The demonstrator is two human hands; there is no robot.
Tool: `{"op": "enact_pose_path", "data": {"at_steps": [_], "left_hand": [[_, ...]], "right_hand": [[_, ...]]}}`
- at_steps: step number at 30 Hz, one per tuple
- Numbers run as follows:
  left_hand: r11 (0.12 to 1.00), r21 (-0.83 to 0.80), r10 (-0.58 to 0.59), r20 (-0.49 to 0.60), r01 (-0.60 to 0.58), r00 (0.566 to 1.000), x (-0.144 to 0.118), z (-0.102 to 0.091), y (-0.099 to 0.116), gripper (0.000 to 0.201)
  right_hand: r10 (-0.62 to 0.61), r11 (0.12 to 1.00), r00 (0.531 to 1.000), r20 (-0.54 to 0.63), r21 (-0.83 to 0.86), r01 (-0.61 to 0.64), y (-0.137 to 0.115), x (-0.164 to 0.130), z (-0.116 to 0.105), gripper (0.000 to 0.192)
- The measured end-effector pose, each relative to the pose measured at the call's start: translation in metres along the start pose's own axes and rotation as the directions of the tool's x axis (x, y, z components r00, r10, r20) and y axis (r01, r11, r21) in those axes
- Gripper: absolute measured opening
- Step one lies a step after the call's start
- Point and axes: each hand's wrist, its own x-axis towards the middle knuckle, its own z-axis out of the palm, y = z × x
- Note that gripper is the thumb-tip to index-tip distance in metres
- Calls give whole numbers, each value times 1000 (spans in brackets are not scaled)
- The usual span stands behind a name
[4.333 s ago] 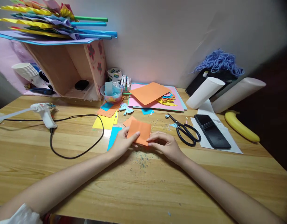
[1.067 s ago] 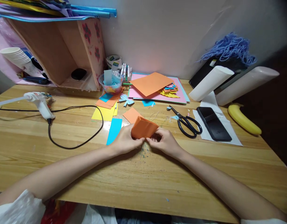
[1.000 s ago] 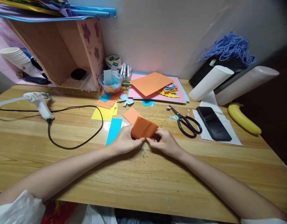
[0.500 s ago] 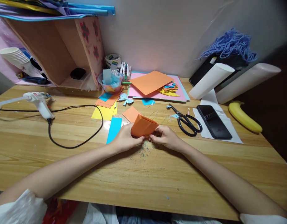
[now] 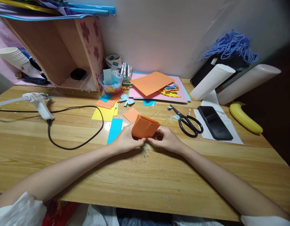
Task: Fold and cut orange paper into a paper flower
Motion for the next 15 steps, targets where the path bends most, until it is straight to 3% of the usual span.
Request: {"op": "enact_pose_path", "data": {"at_steps": [8,15], "left_hand": [[998,27,51,44,-53,998,-1,1,-1,23],[999,-47,17,-3,-17,1000,-1,3,-1,27]], "right_hand": [[7,999,999,33,-53,-6,0,-2,1,9],[10,1000,1000,22,10,-10,1,-1,-1,12]]}}
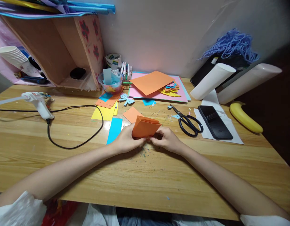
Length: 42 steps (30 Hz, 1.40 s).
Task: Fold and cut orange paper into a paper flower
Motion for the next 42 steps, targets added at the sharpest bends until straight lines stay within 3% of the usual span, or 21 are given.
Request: {"op": "enact_pose_path", "data": {"at_steps": [5,10,15,24,31,42], "left_hand": [[998,-55,-17,1,17,1000,0,-1,1,24],[951,-266,-142,70,156,987,-1,-2,0,20],[912,-391,-110,55,122,992,0,-2,3,26],[920,-353,-143,102,170,984,-1,-2,5,38],[934,-317,-141,99,165,985,-2,0,6,32],[929,-348,-106,80,127,991,-1,-1,4,26]], "right_hand": [[-20,999,1000,13,41,19,0,0,-1,16],[-26,998,999,39,63,24,0,1,-2,17],[-5,983,997,78,185,-10,-4,2,-4,24],[16,978,1000,-2,209,-15,0,0,1,26],[-12,987,1000,7,158,11,-2,0,-1,19],[9,993,1000,4,119,-9,-8,0,-5,36]]}}
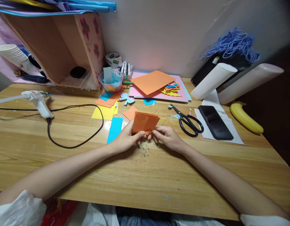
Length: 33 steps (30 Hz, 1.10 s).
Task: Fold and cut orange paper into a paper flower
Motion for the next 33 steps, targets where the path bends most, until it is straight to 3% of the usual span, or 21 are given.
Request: {"op": "enact_pose_path", "data": {"at_steps": [5,8,11,14,17,19,23,27,30,33], "left_hand": [[999,34,1,-36,0,999,0,0,1,26],[997,80,28,-76,-22,997,1,-1,0,28],[987,157,60,-117,-42,991,1,-1,-2,29],[964,262,83,-121,-49,989,1,-2,-3,24],[932,353,116,-86,-79,990,1,-2,-4,18],[915,391,135,-63,-100,989,1,-2,-4,17],[886,452,146,-49,-109,988,1,-3,-5,20],[856,505,158,-59,-107,986,0,-3,-3,22],[865,491,142,-40,-105,989,-1,-3,0,25],[888,441,147,-3,-131,989,-4,-3,2,32]], "right_hand": [[5,996,1000,10,93,-5,9,0,0,35],[-10,981,993,-113,193,32,13,1,1,34],[-106,975,934,-340,150,165,12,1,1,31],[-283,959,843,-458,-107,264,6,-3,2,32],[-408,896,826,-389,-343,281,3,-7,5,34],[-454,858,830,-324,-410,310,3,-8,7,39],[-490,836,823,-288,-422,350,4,-7,9,42],[-512,829,803,-305,-420,369,5,-5,8,27],[-504,826,823,-263,-423,372,4,-6,6,16],[-496,831,827,-263,-420,365,3,-7,5,19]]}}
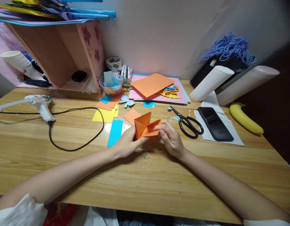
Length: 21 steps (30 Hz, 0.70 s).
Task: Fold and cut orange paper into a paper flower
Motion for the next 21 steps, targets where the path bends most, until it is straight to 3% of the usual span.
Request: {"op": "enact_pose_path", "data": {"at_steps": [4,11,15,21], "left_hand": [[998,-32,48,16,-47,999,-2,-1,1,43],[985,-173,-44,-166,15,985,1,0,-2,33],[948,-317,-105,-253,20,962,5,2,-9,39],[875,-465,-71,-393,-132,917,10,2,-13,43]], "right_hand": [[19,999,999,-48,-29,-21,1,0,-1,26],[-14,997,994,-107,-72,7,2,1,2,14],[73,996,986,-148,-39,-79,3,0,3,14],[219,976,959,-179,47,-214,8,0,4,19]]}}
